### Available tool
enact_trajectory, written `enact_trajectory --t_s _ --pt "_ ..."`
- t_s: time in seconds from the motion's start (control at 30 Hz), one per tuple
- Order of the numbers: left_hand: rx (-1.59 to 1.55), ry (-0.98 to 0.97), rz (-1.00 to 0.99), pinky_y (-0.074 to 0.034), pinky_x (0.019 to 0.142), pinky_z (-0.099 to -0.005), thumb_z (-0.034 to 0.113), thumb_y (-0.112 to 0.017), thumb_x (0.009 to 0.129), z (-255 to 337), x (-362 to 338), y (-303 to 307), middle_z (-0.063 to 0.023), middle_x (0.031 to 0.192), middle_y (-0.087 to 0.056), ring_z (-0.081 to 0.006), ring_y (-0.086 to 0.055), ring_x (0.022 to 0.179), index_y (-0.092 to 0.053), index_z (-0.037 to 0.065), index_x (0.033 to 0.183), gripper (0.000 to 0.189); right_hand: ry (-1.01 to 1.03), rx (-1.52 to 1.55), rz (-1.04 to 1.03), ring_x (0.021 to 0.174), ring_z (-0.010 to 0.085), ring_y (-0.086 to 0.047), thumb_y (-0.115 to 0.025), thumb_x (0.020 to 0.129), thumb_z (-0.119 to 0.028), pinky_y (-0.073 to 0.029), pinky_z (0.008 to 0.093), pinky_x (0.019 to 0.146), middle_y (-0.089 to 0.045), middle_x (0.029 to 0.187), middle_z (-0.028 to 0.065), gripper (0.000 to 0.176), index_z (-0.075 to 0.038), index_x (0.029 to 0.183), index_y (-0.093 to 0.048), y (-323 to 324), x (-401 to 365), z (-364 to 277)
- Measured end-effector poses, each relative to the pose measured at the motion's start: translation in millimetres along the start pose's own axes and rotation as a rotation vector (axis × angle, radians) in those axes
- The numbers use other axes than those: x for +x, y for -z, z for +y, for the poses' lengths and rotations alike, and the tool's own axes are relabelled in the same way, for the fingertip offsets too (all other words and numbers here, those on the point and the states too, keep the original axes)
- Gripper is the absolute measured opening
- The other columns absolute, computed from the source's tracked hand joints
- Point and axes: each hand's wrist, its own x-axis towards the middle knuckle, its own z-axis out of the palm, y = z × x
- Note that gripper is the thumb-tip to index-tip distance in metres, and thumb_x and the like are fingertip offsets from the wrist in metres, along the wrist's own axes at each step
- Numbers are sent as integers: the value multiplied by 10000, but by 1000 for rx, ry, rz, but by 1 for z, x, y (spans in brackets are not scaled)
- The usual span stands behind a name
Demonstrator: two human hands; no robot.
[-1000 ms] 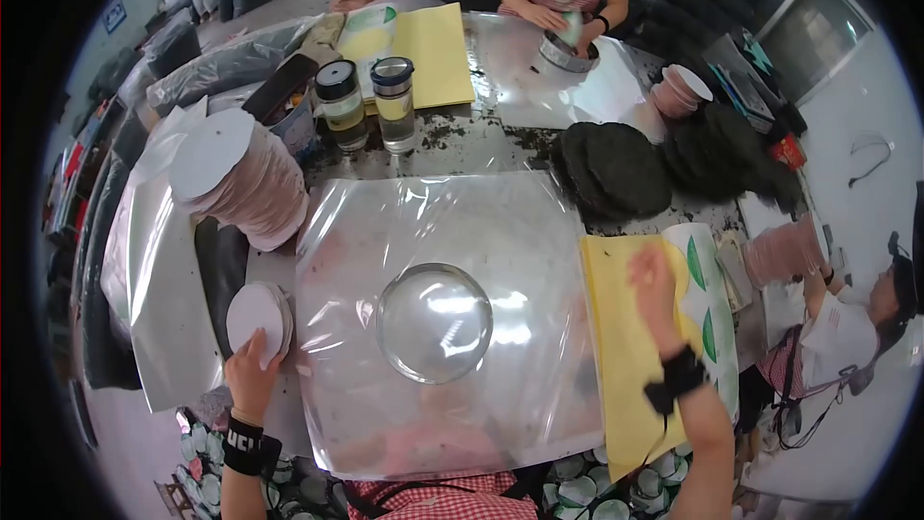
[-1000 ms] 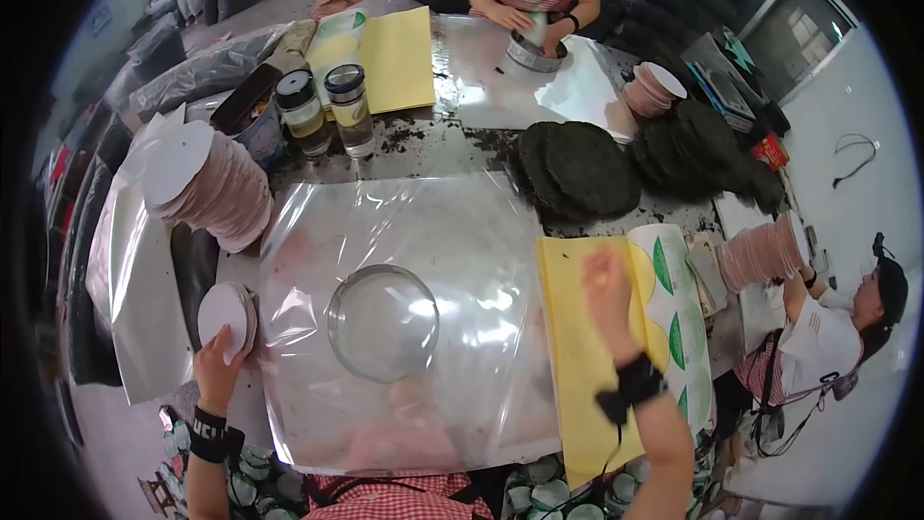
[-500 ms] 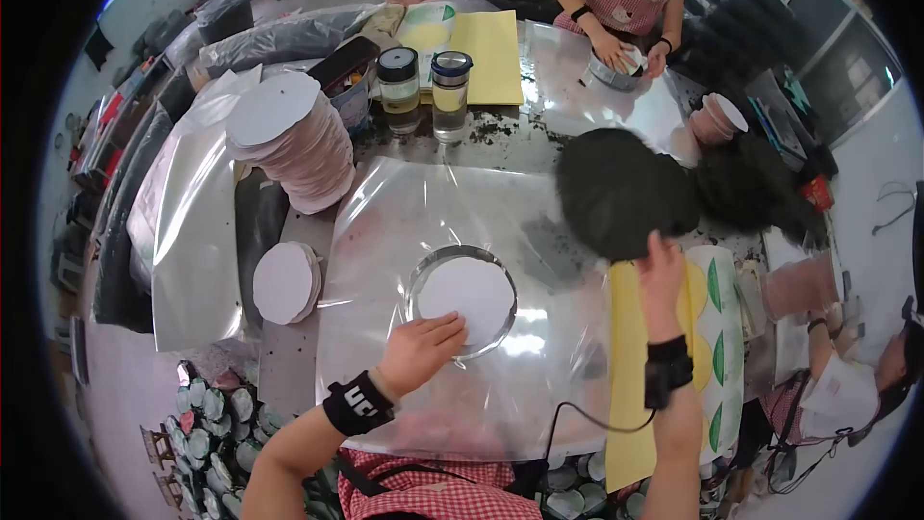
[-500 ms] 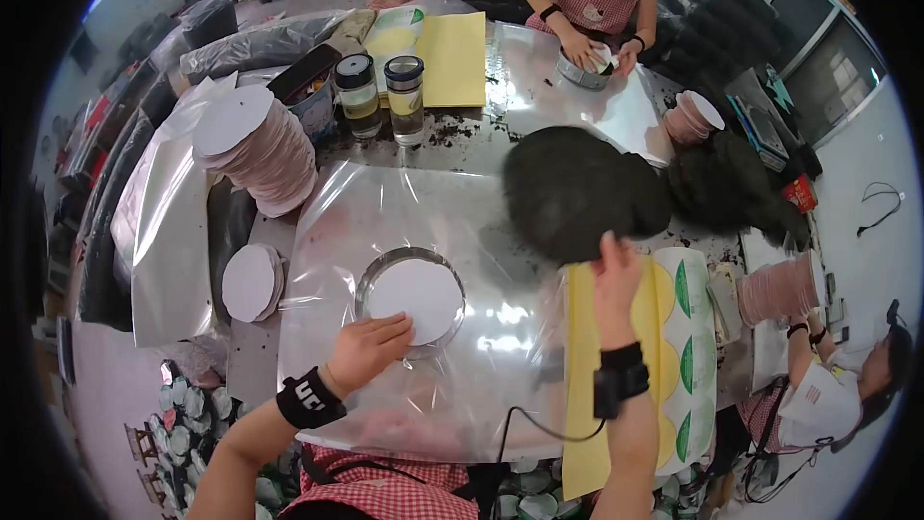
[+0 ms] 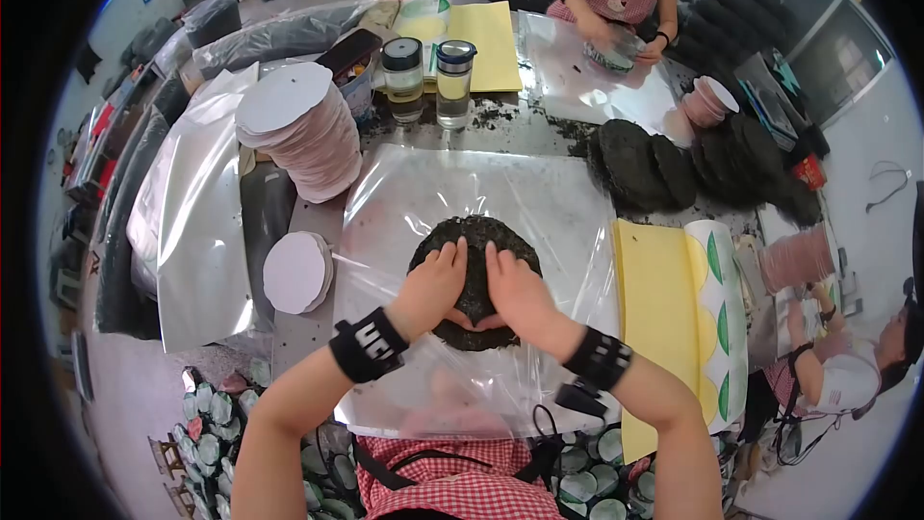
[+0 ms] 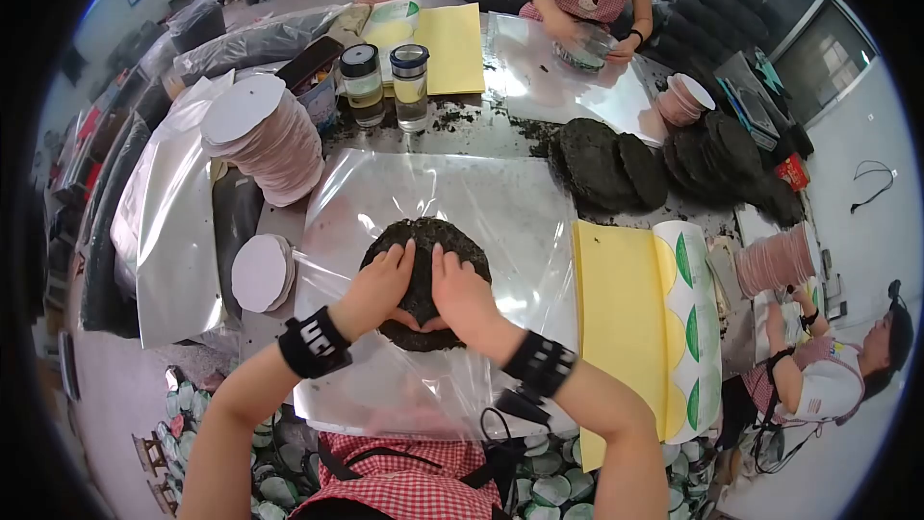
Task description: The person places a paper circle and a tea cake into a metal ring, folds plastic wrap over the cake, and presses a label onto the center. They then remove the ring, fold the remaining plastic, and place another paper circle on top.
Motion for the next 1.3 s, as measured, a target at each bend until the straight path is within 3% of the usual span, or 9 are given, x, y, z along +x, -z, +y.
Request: enact_trajectory --t_s 0.1,0.4,0.6,0.8,0.9,0.97,1.13,1.23,1.3 --pt "127 14 -28 -522 902 -346 415 -922 459 -7 16 -21 -206 1185 -528 -319 -580 1045 -315 -193 1410 1283 -113 -338 -191 841 275 -648 -892 582 -349 -590 361 662 -510 1075 189 1066 141 1390 -398 -42 22 9" --pt "120 5 -76 -592 785 -330 263 -926 525 -12 29 -43 -155 1156 -537 -295 -632 1010 -552 -95 1141 804 -186 -222 -123 720 281 -698 -591 831 -60 -599 370 592 -544 1022 201 223 82 1002 -574 -81 23 23" --pt "-278 -101 236 -447 997 -476 275 -765 802 38 -87 19 -180 1305 -557 -382 -523 1197 -569 -17 1215 542 -161 -221 -162 800 305 -693 -739 765 -177 -603 368 659 -562 1021 200 442 119 1062 -598 -72 20 22" --pt "157 -14 259 -486 964 -456 134 -683 778 24 -176 22 -143 1156 -646 -329 -589 1149 -644 14 773 127 -237 -509 -273 1002 306 -598 -899 573 -359 -579 297 738 -552 1147 207 779 120 1127 -635 -63 23 -13" --pt "-132 -337 380 -444 1041 -482 142 -673 812 45 -228 15 -126 1139 -660 -314 -603 1171 -720 24 997 225 -282 -545 -209 1019 290 -571 -915 523 -419 -576 286 733 -540 1150 191 841 97 1127 -637 -60 19 -10" --pt "-224 -874 194 -576 794 -341 175 -715 805 57 -198 21 -60 981 -708 -252 -701 921 -720 38 957 204 -237 -490 -250 1010 282 -568 -918 507 -438 -573 268 721 -536 1120 171 860 77 1131 -624 -49 25 -5" --pt "-176 122 493 -304 1176 -489 328 -865 671 -11 -118 -34 -278 1431 -466 -431 -453 1334 -473 -50 1366 883 -285 -522 -99 979 309 -583 -904 515 -412 -573 295 715 -562 1070 160 765 34 1070 -624 -70 22 -1" --pt "-53 -151 311 -245 1194 -505 441 -836 674 24 -49 -35 -260 1421 -490 -422 -403 1384 -524 -16 1324 855 -180 -136 -147 1016 353 -599 -845 656 -277 -562 403 816 -601 1081 168 605 -7 1153 -632 -47 6 3" --pt "-98 -131 341 -237 1196 -502 475 -835 654 21 -43 -50 -262 1410 -500 -422 -404 1384 -532 -19 1303 870 -201 89 411 1080 358 -605 -760 767 -204 -512 453 858 -635 1148 127 406 -48 1114 -618 11 -8 -9"
